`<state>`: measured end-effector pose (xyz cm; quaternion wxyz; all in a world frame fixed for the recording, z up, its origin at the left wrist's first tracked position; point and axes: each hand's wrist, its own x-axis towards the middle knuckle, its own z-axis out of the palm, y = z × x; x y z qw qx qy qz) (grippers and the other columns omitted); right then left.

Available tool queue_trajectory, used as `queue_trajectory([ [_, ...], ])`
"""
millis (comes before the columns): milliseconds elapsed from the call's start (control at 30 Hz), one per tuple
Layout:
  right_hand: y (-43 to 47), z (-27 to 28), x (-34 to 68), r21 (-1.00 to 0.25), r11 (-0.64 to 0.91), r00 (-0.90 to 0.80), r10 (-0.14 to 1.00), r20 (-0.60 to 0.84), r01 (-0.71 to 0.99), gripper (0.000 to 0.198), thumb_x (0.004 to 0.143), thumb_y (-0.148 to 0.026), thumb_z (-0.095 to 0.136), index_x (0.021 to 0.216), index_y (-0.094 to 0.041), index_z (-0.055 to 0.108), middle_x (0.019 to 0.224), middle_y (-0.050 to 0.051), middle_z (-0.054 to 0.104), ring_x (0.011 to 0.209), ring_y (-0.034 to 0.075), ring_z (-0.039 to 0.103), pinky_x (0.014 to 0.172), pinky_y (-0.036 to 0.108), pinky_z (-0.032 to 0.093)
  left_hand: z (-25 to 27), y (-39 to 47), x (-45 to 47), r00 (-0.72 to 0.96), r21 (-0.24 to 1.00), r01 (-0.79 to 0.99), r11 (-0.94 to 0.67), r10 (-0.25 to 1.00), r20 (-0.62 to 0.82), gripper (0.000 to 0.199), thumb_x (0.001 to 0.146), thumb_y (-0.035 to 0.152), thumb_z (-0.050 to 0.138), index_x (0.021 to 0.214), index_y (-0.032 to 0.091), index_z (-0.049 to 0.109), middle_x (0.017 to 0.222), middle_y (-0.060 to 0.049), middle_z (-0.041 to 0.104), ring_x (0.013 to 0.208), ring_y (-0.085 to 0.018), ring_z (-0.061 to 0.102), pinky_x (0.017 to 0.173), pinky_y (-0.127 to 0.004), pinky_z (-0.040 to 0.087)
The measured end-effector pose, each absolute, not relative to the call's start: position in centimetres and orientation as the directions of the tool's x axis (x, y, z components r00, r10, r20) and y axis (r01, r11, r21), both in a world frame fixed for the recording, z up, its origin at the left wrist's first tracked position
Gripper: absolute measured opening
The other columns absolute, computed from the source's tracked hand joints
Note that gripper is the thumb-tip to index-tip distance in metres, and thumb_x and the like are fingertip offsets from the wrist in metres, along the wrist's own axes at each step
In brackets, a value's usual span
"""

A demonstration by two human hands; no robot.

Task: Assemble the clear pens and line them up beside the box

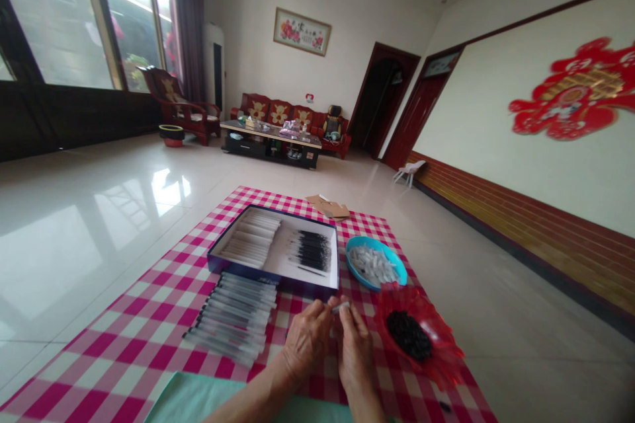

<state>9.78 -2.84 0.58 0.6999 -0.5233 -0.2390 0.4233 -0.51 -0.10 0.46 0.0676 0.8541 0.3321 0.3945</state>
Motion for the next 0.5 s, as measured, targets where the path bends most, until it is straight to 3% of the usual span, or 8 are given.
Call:
queue_trajectory([
  [333, -2.8, 0.7, 9.8, -0.933, 0.076, 0.537, 0.833, -0.135, -0.352, 0.048, 0.063, -0.047, 0.076, 0.101, -0.018, 0.069, 0.101, 0.009, 0.074, 0.09, 0.026, 0.069, 0.068, 0.031, 0.056, -0.5, -0.2, -0.4, 0.451, 0.436, 0.543, -0.718, 0.687, 0.569, 0.025, 0.09, 0.009, 0.04, 0.104, 0.019, 0.058, 0.084, -0.004, 0.06, 0.072, -0.016, 0.056, 0.059, -0.022, 0.045],
  [500, -2.8, -0.2, 9.6, -0.946, 0.116, 0.539, 0.84, -0.07, -0.303, 0.049, 0.073, -0.05, 0.067, 0.109, -0.018, 0.063, 0.104, 0.008, 0.072, 0.097, 0.025, 0.067, 0.077, 0.035, 0.054, 0.5, -0.4, -0.1, 0.479, 0.435, 0.606, -0.666, 0.742, 0.469, 0.026, 0.088, 0.01, 0.046, 0.111, 0.018, 0.057, 0.086, -0.005, 0.061, 0.071, -0.017, 0.058, 0.057, -0.022, 0.045],
])
